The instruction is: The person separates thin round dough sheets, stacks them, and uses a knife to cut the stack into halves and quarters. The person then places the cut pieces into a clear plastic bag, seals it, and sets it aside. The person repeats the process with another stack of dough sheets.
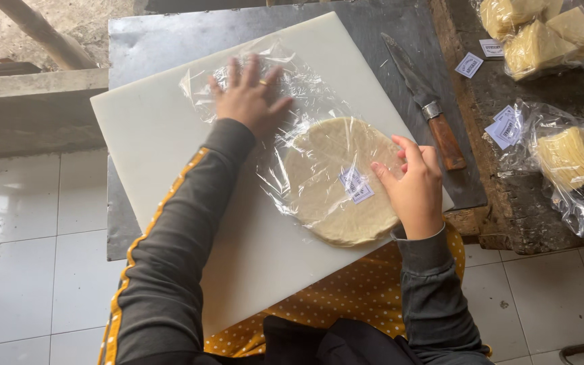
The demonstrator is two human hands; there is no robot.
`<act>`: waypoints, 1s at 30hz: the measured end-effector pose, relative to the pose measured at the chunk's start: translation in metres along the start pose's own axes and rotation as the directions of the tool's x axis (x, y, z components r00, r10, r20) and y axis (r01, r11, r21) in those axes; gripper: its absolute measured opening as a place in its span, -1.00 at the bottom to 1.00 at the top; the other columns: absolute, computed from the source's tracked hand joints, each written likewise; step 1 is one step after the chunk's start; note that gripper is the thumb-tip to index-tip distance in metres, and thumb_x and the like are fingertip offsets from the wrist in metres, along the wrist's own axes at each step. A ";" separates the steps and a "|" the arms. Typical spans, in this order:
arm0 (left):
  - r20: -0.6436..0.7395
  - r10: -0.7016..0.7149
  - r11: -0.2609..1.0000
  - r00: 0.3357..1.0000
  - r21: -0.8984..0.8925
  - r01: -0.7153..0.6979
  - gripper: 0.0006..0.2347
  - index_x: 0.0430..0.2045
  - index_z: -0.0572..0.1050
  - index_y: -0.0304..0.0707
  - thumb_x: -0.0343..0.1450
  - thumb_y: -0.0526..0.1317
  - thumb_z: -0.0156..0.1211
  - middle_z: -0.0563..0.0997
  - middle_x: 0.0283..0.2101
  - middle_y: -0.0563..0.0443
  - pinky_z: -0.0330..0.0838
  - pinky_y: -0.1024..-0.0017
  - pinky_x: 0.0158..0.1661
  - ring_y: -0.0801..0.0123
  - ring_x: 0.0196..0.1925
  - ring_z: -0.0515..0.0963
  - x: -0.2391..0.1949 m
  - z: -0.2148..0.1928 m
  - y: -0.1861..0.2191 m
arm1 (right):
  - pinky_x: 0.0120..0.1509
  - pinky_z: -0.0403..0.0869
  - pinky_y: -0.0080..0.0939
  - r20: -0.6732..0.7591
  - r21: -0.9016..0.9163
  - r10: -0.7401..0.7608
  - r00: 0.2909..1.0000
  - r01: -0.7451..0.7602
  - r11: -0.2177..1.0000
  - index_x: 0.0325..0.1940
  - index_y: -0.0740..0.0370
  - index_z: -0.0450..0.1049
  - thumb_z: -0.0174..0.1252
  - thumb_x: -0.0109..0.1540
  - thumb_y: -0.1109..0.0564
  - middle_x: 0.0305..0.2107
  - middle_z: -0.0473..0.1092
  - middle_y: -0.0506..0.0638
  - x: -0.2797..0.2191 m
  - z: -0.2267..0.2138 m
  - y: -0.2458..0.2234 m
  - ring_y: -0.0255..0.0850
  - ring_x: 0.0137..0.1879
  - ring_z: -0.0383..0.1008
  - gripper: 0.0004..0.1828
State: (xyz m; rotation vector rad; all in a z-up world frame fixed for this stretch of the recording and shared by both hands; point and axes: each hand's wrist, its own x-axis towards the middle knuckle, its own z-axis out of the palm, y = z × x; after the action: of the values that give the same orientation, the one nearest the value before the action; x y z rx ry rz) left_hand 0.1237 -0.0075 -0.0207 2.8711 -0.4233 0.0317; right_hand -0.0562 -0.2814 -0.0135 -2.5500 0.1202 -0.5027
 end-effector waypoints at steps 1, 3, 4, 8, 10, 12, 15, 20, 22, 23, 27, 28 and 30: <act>-0.095 -0.010 0.998 0.995 0.067 0.016 -0.35 0.42 0.17 0.15 0.46 0.35 -0.09 -0.05 0.53 -0.20 -0.31 -0.50 0.32 -0.24 0.55 -0.18 -0.004 -0.005 -0.007 | -0.08 0.52 -0.13 0.000 -0.018 -0.025 1.000 0.025 1.000 0.27 0.14 0.46 0.48 0.13 0.05 -0.13 0.36 0.07 -0.001 -0.001 0.003 -0.14 -0.18 0.42 -0.36; -0.287 -0.012 0.978 0.958 0.196 0.071 -0.30 0.44 0.19 -0.13 0.53 0.36 -0.02 0.01 0.52 -0.38 -0.26 -0.48 0.32 -0.35 0.56 -0.15 -0.014 -0.018 -0.012 | -0.02 0.53 -0.10 -0.001 -0.051 -0.078 0.997 0.078 0.996 0.24 0.16 0.52 0.47 0.13 0.01 -0.11 0.36 0.09 -0.002 -0.005 0.007 -0.10 -0.12 0.43 -0.39; -0.165 0.116 0.980 0.979 0.179 -0.086 -0.30 0.43 0.19 -0.11 0.51 0.35 0.03 0.03 0.53 -0.34 -0.23 -0.42 0.40 -0.22 0.60 -0.11 -0.025 -0.024 -0.011 | 0.08 0.52 -0.05 0.026 -0.017 -0.148 0.989 0.149 0.989 0.24 0.12 0.50 0.48 0.10 -0.07 -0.02 0.36 0.09 0.001 -0.010 0.009 -0.07 0.01 0.42 -0.34; 0.065 0.769 0.639 0.636 -0.061 -0.767 0.00 0.36 0.27 0.01 -0.04 0.37 0.34 0.06 0.47 -0.26 -0.12 -0.35 0.32 -0.01 0.52 -0.03 -0.114 -0.033 0.012 | 0.39 0.27 0.28 0.223 0.085 -0.351 0.909 0.340 0.936 0.29 -0.02 0.39 0.48 -0.14 -0.30 0.31 0.19 0.17 0.007 -0.032 0.015 0.17 0.47 0.05 -0.04; 0.028 0.811 0.585 0.584 -0.041 -0.810 -0.13 0.34 0.35 0.05 0.04 0.23 0.33 0.14 0.49 -0.18 -0.05 -0.30 0.36 0.06 0.52 0.07 -0.142 -0.034 0.024 | 0.45 0.05 0.46 0.325 0.096 -0.413 0.851 0.405 0.909 0.31 -0.10 0.34 0.48 -0.25 -0.35 0.42 0.05 0.18 0.007 -0.035 0.012 0.25 0.57 -0.21 0.08; -0.105 0.783 0.611 0.613 -0.057 -0.790 -0.45 0.30 0.44 0.12 0.32 -0.10 0.33 0.26 0.50 -0.06 0.04 -0.22 0.44 0.14 0.55 0.20 -0.153 -0.035 0.031 | 0.49 -0.13 0.56 0.387 0.088 -0.472 0.793 0.477 0.874 0.31 -0.20 0.30 0.49 -0.30 -0.37 0.46 -0.05 0.12 0.002 -0.031 0.006 0.22 0.58 -0.39 0.12; -0.229 0.750 0.619 0.621 -0.089 -0.780 -0.71 0.06 0.54 0.04 0.44 -0.21 0.32 0.46 0.38 0.10 0.10 -0.18 0.51 0.16 0.52 0.37 -0.154 -0.040 0.033 | 0.53 -0.10 0.56 0.347 0.086 -0.527 0.776 0.533 0.842 0.28 -0.19 0.33 0.50 -0.20 -0.29 0.41 0.10 0.04 -0.009 -0.020 -0.003 0.20 0.59 -0.20 -0.01; -0.382 0.768 0.336 0.514 -0.443 -0.831 -0.77 -0.07 0.59 0.08 0.40 -0.10 0.36 0.56 0.24 0.12 0.06 -0.25 0.48 0.02 0.43 0.45 -0.189 -0.058 0.020 | 0.72 0.17 0.24 0.156 0.187 -0.548 0.822 0.521 0.833 0.28 -0.24 0.37 0.48 0.12 -0.06 0.37 0.31 -0.17 -0.007 -0.025 0.008 -0.08 0.64 0.16 -0.32; -0.364 0.771 0.263 0.523 -0.566 -0.781 -0.75 -0.06 0.59 0.11 0.39 -0.09 0.36 0.59 0.22 0.16 0.04 -0.27 0.50 0.04 0.43 0.47 -0.211 -0.063 0.013 | 0.70 0.24 0.15 0.112 0.345 -0.589 0.801 0.524 0.778 0.27 -0.22 0.36 0.47 0.13 -0.05 0.36 0.30 -0.10 -0.001 -0.031 0.011 -0.06 0.62 0.16 -0.34; -0.345 0.773 0.234 0.532 -0.625 -0.745 -0.74 -0.05 0.59 0.11 0.39 -0.09 0.35 0.60 0.21 0.19 0.05 -0.27 0.51 0.05 0.44 0.49 -0.222 -0.065 0.010 | 0.67 0.23 0.14 0.095 0.407 -0.614 0.783 0.533 0.742 0.28 -0.20 0.35 0.47 0.10 -0.07 0.37 0.26 -0.03 0.001 -0.034 0.010 -0.02 0.61 0.11 -0.30; -0.305 0.758 0.169 0.577 -0.762 -0.625 -0.66 0.00 0.57 0.10 0.31 -0.09 0.27 0.66 0.13 0.21 0.04 -0.29 0.50 -0.01 0.43 0.51 -0.245 -0.064 -0.003 | 0.58 0.08 0.24 -0.028 0.371 -0.832 0.554 0.779 0.506 0.13 -0.08 0.47 0.47 -0.04 -0.20 0.30 0.13 0.27 -0.003 -0.017 -0.012 -0.01 0.58 -0.05 -0.32; -0.288 0.732 0.234 0.617 -0.745 -0.625 -0.64 0.00 0.57 0.07 0.31 -0.06 0.32 0.66 0.13 0.17 0.04 -0.28 0.48 -0.01 0.42 0.50 -0.250 -0.063 -0.006 | 0.55 0.09 0.28 0.014 0.394 -0.849 0.529 0.777 0.491 0.02 -0.11 0.51 0.46 -0.02 -0.11 0.25 0.25 0.19 -0.007 -0.010 -0.018 -0.01 0.55 0.02 -0.46; -0.259 0.671 0.365 0.695 -0.701 -0.613 -0.59 0.01 0.56 0.01 0.29 -0.02 0.42 0.65 0.13 0.10 0.04 -0.24 0.42 0.00 0.38 0.47 -0.262 -0.059 -0.015 | 0.50 0.12 0.36 0.096 0.441 -0.878 0.469 0.771 0.460 -0.19 -0.17 0.58 0.45 0.02 0.07 0.14 0.47 0.03 -0.020 -0.001 -0.024 -0.01 0.47 0.16 -0.70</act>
State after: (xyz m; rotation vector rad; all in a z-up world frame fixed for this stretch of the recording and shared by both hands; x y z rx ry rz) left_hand -0.1222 0.0941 0.0189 1.7147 -1.2394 -0.0937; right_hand -0.0751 -0.2580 -0.0072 -2.1200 -1.3257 -0.3893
